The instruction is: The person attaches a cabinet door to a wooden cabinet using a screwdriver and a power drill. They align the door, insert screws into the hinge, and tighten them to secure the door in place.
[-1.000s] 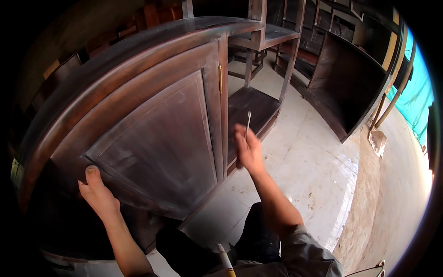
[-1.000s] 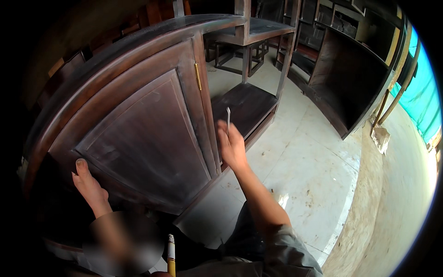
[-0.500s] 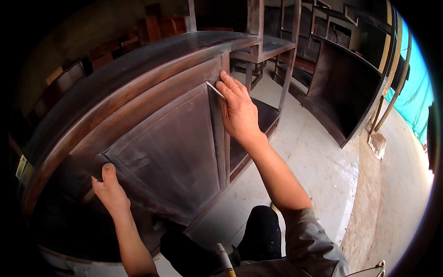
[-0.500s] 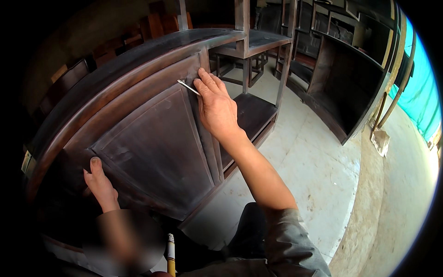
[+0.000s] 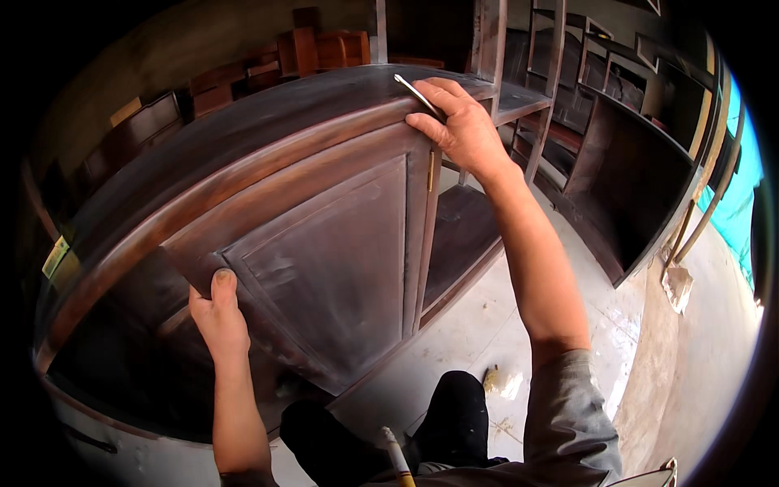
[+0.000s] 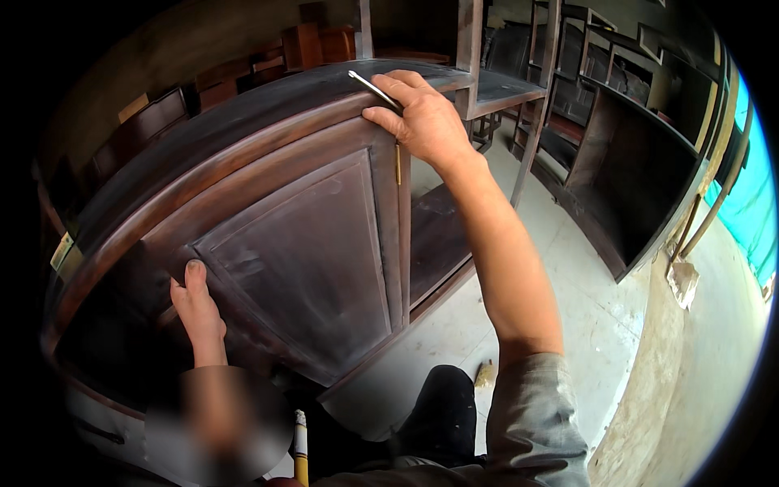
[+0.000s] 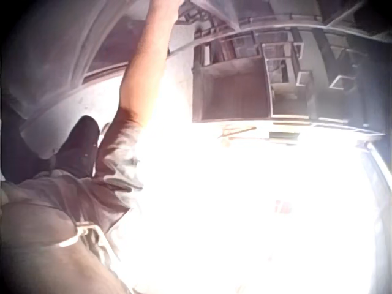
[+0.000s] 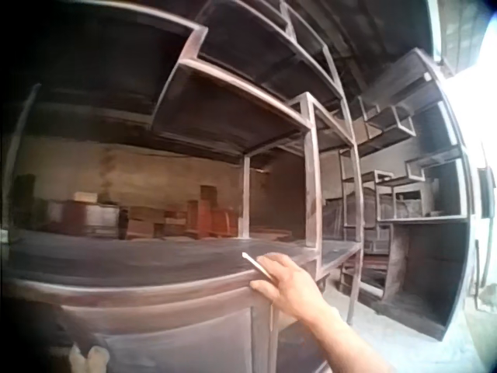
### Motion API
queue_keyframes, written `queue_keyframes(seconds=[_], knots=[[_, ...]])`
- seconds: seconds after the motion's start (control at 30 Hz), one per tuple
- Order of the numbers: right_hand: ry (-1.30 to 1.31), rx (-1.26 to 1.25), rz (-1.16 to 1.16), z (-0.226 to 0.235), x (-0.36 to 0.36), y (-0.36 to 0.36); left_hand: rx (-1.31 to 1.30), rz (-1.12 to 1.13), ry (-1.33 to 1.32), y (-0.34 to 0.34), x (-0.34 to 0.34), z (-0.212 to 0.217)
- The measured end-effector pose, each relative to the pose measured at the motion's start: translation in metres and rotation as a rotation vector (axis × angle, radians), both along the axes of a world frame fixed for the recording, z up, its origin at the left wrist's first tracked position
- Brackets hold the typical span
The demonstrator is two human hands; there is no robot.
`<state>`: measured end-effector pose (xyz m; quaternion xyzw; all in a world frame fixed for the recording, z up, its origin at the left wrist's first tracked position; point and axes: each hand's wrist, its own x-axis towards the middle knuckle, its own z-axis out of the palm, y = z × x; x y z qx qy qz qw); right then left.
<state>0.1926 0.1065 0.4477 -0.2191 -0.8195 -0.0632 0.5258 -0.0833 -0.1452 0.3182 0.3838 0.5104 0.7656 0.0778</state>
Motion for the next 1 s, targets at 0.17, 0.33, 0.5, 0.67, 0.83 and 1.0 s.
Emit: queue_keyframes(seconds=[0.17, 0.33, 0.5, 0.67, 0.83, 1.0], knots=[[-0.017, -0.057, 0.061, -0.001, 0.002, 0.009, 0.026, 0.021, 0.011, 0.0, 0.003, 0.03], [-0.044, -0.114, 0.072, 0.004, 0.004, 0.002, 0.087, 0.034, 0.003, 0.003, 0.007, 0.065], [-0.028, -0.132, 0.083, 0.005, 0.002, 0.0, 0.153, 0.017, -0.129, -0.001, 0.012, 0.081], [-0.006, -0.065, 0.101, 0.006, 0.002, 0.0, 0.171, -0.031, -0.134, 0.0, 0.007, 0.079], [-0.005, -0.068, 0.112, 0.004, -0.001, 0.0, 0.203, -0.051, -0.171, 0.0, 0.013, 0.081], [-0.005, -0.035, 0.129, 0.004, -0.001, 0.003, 0.204, -0.192, -0.081, 0.0, -0.003, 0.072]])
